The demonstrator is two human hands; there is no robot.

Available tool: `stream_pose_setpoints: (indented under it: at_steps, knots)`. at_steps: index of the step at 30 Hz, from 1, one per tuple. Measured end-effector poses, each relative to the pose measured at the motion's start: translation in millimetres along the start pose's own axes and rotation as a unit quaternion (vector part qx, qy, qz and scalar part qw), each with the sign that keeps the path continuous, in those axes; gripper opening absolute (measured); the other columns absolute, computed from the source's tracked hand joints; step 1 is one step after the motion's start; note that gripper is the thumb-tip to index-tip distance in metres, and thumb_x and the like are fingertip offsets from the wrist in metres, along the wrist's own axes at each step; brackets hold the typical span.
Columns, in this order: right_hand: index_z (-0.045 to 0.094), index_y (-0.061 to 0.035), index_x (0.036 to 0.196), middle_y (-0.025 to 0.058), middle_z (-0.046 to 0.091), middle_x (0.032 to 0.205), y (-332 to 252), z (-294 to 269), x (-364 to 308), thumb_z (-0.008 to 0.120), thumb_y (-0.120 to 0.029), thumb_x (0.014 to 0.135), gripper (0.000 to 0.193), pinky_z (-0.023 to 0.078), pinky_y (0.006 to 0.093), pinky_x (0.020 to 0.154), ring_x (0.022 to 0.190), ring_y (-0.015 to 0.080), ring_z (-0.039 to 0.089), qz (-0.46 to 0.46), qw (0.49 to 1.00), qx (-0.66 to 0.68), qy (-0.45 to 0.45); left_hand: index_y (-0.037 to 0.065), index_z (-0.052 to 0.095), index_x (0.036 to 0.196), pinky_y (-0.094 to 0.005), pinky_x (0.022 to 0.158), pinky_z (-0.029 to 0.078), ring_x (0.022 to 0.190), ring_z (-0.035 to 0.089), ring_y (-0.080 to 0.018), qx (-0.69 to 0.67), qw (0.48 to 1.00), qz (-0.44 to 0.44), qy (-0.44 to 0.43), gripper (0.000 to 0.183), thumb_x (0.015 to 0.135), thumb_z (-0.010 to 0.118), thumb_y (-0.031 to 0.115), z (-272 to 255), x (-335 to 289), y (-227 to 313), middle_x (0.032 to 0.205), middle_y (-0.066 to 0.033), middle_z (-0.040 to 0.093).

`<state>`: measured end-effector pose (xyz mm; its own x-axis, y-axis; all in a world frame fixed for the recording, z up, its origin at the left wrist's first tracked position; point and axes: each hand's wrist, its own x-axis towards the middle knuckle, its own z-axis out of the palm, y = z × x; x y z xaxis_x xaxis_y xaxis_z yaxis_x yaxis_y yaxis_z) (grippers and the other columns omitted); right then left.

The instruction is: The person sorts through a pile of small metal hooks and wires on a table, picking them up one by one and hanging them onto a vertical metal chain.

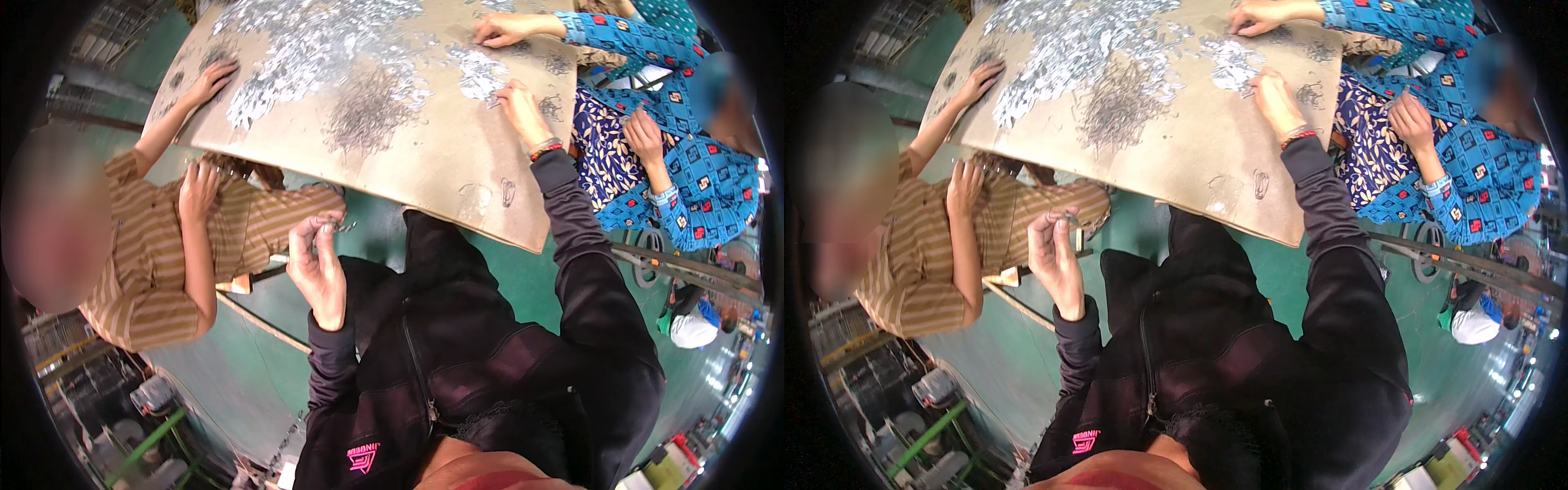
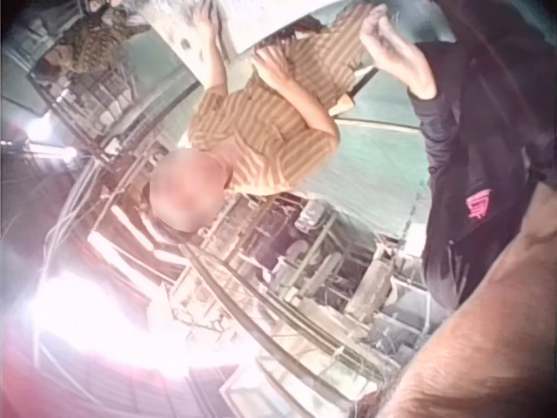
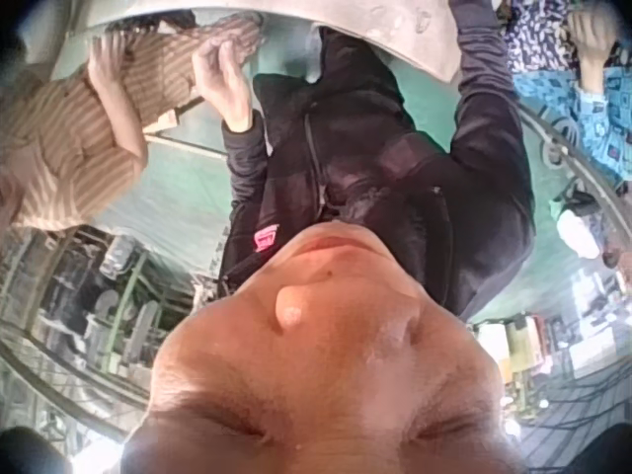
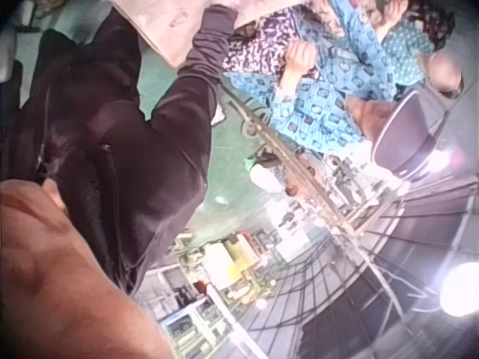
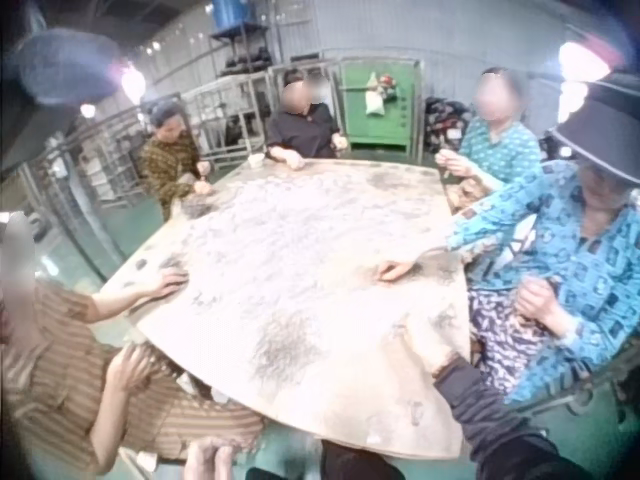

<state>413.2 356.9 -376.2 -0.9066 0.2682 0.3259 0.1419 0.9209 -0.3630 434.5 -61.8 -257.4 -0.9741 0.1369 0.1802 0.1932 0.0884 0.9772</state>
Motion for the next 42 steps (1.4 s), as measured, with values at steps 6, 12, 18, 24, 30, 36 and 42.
stream_pose_setpoints:
  at_steps: [6,12,18,24,30,36,42]
  knots:
    - [0.055,0.0024,0.083,0.0205,0.059,0.077,-13,-17,-6,0.056,0.003,0.073,0.010,0.045,0.0437,0.070,0.079,0.0403,0.057,0.001,1.000,0.018,-0.004,0.001,0.057,0.091,-0.0268,0.077,0.048,0.083,0.061,-0.0138,0.041,0.998,0.048,-0.001,0.004,0.088,0.056,0.000,-5,-4,1,0.088,-0.0083,0.066]
    - [0.061,0.0017,0.097,0.0099,0.065,0.090,-136,-27,-34,0.061,0.001,0.083,0.014,0.053,0.0280,0.075,0.080,0.0156,0.064,0.148,0.846,0.511,-0.046,0.001,0.058,0.094,-0.0255,0.073,0.048,0.079,0.062,-0.0136,0.027,0.997,0.066,-0.014,0.007,0.086,0.059,0.001,-3,-12,-10,0.085,-0.0073,0.065]
    - [0.061,0.0034,0.099,0.0092,0.064,0.092,-273,-45,-74,0.061,0.003,0.083,0.016,0.053,0.0269,0.076,0.083,0.0145,0.063,0.062,0.703,0.695,-0.137,0.001,0.057,0.097,-0.0262,0.077,0.048,0.081,0.061,-0.0117,0.086,0.993,0.060,-0.061,0.011,0.087,0.059,0.005,-4,-16,-2,0.084,-0.0069,0.066]
    - [0.060,0.0067,0.098,0.0132,0.064,0.093,-296,-53,-86,0.061,0.011,0.079,0.019,0.054,0.0276,0.072,0.082,0.0171,0.063,0.053,0.740,0.665,-0.084,0.001,0.060,0.093,-0.0263,0.073,0.049,0.079,0.062,-0.0130,0.144,0.984,0.095,-0.048,0.010,0.084,0.063,0.004,-7,-21,-2,0.083,-0.0065,0.066]
    - [0.061,0.0065,0.096,0.0139,0.064,0.094,-300,-45,-93,0.061,0.012,0.079,0.018,0.055,0.0265,0.067,0.079,0.0167,0.064,0.097,0.714,0.691,-0.059,0.001,0.059,0.098,-0.0288,0.079,0.047,0.087,0.062,-0.0172,0.133,0.988,0.057,-0.054,0.016,0.083,0.063,0.004,-11,-27,-10,0.092,-0.0085,0.065]
    - [0.062,0.0061,0.096,0.0136,0.065,0.092,-291,-39,-96,0.060,0.013,0.079,0.018,0.055,0.0260,0.067,0.079,0.0159,0.063,0.108,0.700,0.701,-0.081,0.001,0.061,0.101,-0.0306,0.077,0.047,0.086,0.062,-0.0241,0.089,0.996,-0.008,0.005,0.019,0.086,0.060,0.011,-4,25,-44,0.090,-0.0157,0.064]
    - [0.063,0.0056,0.095,0.0119,0.065,0.090,-291,-42,-97,0.059,0.013,0.080,0.017,0.054,0.0247,0.066,0.076,0.0139,0.063,0.120,0.708,0.689,-0.100,0.003,0.067,0.080,-0.0432,0.071,0.048,0.083,0.059,-0.0341,0.487,0.865,0.107,-0.058,0.021,0.079,0.063,0.023,34,97,-104,0.082,-0.0163,0.061]
